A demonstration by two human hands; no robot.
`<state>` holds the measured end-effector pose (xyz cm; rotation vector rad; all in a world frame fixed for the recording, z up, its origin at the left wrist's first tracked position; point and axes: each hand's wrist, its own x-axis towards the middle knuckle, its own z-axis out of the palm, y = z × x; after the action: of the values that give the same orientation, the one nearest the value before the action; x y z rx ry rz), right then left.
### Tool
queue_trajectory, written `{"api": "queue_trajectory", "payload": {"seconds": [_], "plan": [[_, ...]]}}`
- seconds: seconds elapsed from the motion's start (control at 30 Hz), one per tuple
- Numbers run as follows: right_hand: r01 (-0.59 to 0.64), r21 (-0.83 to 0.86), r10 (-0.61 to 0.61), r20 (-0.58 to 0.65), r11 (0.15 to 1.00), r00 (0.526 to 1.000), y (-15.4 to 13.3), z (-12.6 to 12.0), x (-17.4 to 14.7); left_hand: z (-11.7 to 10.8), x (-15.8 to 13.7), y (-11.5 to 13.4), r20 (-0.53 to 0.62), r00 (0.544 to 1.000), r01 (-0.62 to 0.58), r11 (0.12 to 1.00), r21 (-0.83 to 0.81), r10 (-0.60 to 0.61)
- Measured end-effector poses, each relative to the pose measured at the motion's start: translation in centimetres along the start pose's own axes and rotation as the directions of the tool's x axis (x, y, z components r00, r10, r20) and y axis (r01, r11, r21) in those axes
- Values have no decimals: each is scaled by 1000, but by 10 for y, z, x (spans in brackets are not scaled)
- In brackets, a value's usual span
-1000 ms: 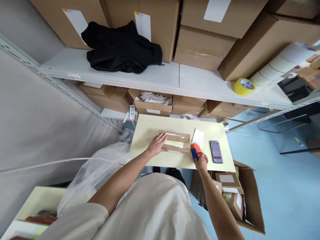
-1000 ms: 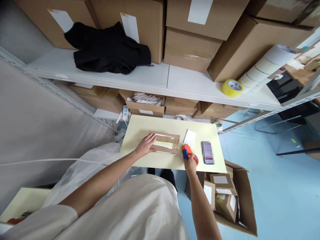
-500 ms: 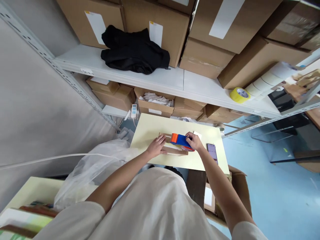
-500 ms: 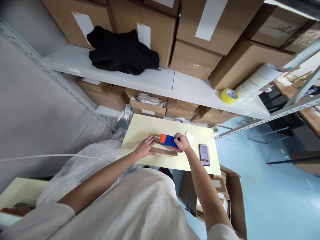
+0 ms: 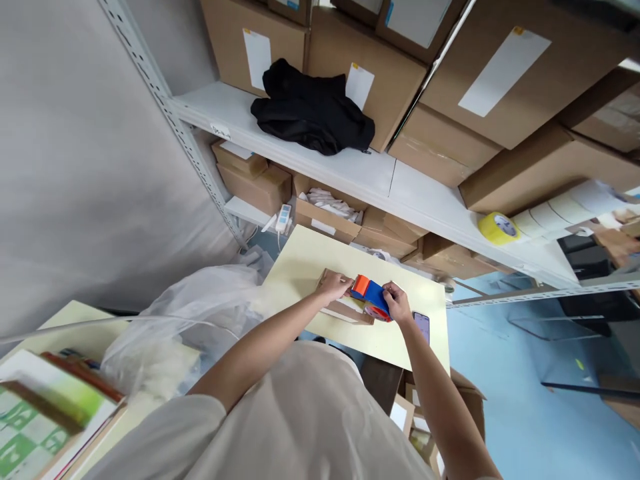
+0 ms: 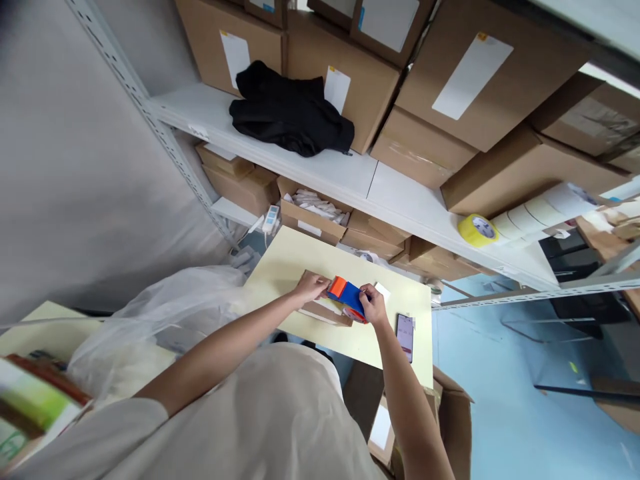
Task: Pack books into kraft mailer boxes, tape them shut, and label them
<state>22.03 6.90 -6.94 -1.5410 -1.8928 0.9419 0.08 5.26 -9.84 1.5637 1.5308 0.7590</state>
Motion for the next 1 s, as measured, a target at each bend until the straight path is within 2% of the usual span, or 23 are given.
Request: {"api": "queue_trajectory", "payload": {"seconds": [0.13,0.27,0.37,0.47,0.6,0.77,0.9,1.0], "plan": [[2,-40,-1,23,999,1000,-3,-3,-1,-1,2,5,82,992,103,992,-77,-97],[43,-139,-30,97,989,995,-14,-6,5,-14,-6,2,55,987,152,984,-88,-148],[111,-170,-88,137,979,987,-13,-17,10,-33,-13,-16,-36,977,207,974,-96,-211],[143,-212,-111,152,967,982,-1,-32,11,-56,-19,-42,-154,946,276,959,-70,-284],[129,-333,-79,160,934,984,12,-37,10,-71,-22,-67,-179,935,319,946,57,-305],[61,-416,-9,125,907,992,9,-21,5,-52,-20,-78,-181,940,323,926,194,-289],[40,-400,2,104,915,995,9,-17,5,-24,-22,-90,-199,938,331,908,258,-285],[42,-379,-1,107,924,994,12,-18,7,-14,-25,-103,-188,932,351,899,262,-309]]}}
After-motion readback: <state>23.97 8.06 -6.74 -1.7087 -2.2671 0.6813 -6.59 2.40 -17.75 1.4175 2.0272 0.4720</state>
